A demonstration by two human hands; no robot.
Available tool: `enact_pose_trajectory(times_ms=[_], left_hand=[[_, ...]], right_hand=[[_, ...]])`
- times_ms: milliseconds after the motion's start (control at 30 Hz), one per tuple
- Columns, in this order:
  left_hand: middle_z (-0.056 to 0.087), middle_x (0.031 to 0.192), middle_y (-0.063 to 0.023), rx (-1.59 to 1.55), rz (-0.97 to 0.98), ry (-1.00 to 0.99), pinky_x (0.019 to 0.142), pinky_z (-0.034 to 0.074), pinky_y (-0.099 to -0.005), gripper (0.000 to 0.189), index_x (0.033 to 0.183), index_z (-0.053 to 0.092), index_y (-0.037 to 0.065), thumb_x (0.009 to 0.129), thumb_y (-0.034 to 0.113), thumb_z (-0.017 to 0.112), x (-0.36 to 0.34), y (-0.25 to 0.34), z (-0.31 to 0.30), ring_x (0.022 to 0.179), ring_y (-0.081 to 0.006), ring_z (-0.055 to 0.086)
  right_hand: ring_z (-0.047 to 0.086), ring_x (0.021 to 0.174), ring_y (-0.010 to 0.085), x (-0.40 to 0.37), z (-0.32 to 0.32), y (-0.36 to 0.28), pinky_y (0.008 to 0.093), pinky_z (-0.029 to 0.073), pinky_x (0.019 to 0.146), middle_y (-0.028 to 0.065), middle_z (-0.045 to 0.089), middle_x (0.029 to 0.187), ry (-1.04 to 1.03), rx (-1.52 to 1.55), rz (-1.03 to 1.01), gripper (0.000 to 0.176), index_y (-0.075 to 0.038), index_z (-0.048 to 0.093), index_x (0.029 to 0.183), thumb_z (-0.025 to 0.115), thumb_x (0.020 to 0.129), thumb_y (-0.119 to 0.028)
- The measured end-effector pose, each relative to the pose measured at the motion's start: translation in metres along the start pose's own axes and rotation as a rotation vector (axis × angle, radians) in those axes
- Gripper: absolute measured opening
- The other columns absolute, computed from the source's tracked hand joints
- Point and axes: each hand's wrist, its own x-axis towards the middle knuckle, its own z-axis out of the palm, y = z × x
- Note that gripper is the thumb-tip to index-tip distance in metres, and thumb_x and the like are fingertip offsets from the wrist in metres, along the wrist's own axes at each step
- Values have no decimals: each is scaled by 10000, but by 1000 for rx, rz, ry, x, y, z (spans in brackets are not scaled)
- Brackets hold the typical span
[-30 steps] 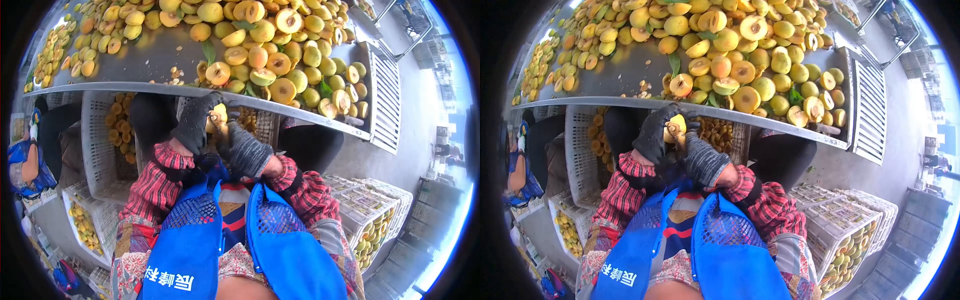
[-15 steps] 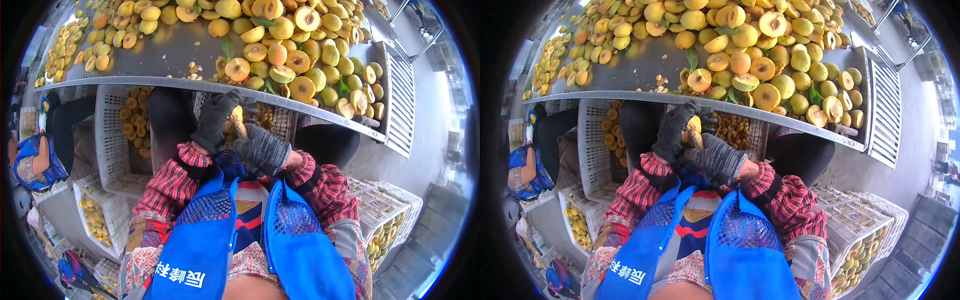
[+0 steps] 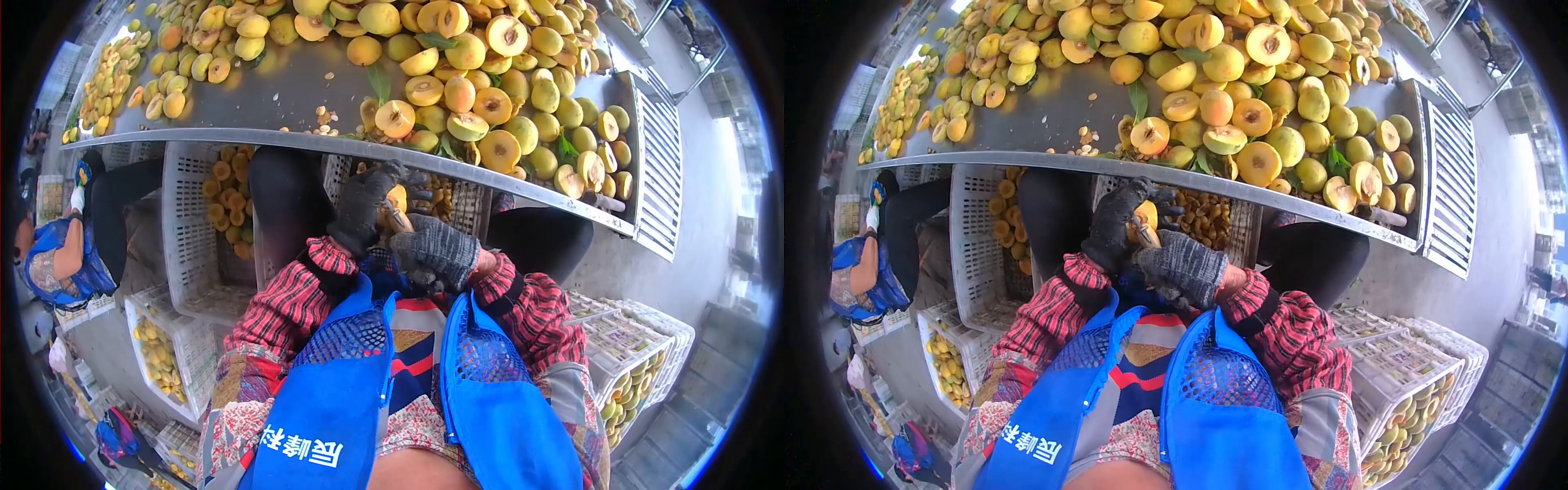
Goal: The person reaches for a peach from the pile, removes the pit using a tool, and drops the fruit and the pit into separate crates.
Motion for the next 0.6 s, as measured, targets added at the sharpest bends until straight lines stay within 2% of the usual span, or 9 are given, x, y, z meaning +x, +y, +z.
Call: enact_pose_trajectory(times_ms=[133, 200, 267, 300, 367, 433, 467, 500, 600], left_hand=[[627, 912, -137, -824, -456, 195, 739, 489, -317, 236, 980, 557, 0, 782, 127, 536, 1, 22, 10, 808, -218, 621], [627, 911, -141, 419, 216, -9, 734, 497, -324, 232, 984, 544, -9, 787, 113, 532, -4, 18, 3, 818, -217, 620], [629, 915, -132, 438, 175, -57, 736, 502, -329, 239, 992, 540, -12, 792, 117, 522, -8, 11, 5, 817, -220, 621], [622, 922, -139, 193, 108, -46, 735, 503, -327, 243, 994, 538, -20, 813, 137, 501, -7, 1, 9, 837, -225, 615], [616, 930, -145, -46, 47, -37, 734, 505, -325, 253, 997, 536, -28, 833, 156, 480, -5, 4, 17, 858, -231, 609], [591, 964, -167, -948, -469, 153, 726, 511, -349, 324, 1039, 505, -51, 873, 215, 424, -1, 31, 24, 893, -250, 592], [591, 964, -167, -938, -457, 148, 726, 511, -349, 324, 1039, 505, -51, 873, 215, 424, 2, 31, 25, 893, -250, 592], [581, 968, -172, -982, -439, 122, 714, 514, -369, 349, 1060, 486, -60, 881, 228, 405, 4, 29, 25, 897, -257, 586], [578, 948, -167, -850, -307, 87, 717, 512, -395, 370, 1110, 449, -44, 883, 241, 391, 7, 30, 17, 884, -269, 581]], right_hand=[[515, 647, 75, 0, -2, 13, 235, 425, 536, 41, 540, 743, -33, -107, -21, 186, -27, 536, 902, 527, 822, -195], [524, 649, 79, 0, -4, 16, 229, 421, 530, 49, 545, 746, -60, -196, -169, 164, -31, 534, 894, 515, 821, -177], [552, 661, 153, -2, -6, 13, 268, 437, 551, 76, 549, 750, -44, -1161, -791, 156, -34, 540, 911, 530, 774, -109], [552, 661, 153, -4, -7, 10, 268, 437, 551, 76, 549, 750, -41, -1165, -795, 156, -34, 540, 911, 530, 774, -109], [555, 705, 266, -7, -5, 7, 337, 448, 597, 109, 546, 786, -200, -581, -79, 233, -37, 546, 950, 544, 721, -82], [537, 669, 184, -7, 2, 15, 292, 434, 561, 66, 542, 762, -156, -289, -49, 190, -43, 543, 935, 540, 764, -127], [520, 633, 102, -5, 3, 19, 247, 419, 525, 22, 538, 738, -118, 4, -10, 168, -48, 540, 920, 536, 807, -172], [480, 607, 36, -6, -1, 19, 200, 393, 488, -17, 520, 722, -162, -151, -156, 205, -47, 529, 962, 562, 820, -191], [458, 560, 33, -13, 2, 6, 184, 370, 452, -23, 522, 715, -51, 51, -94, 214, -43, 518, 977, 574, 810, -166]])
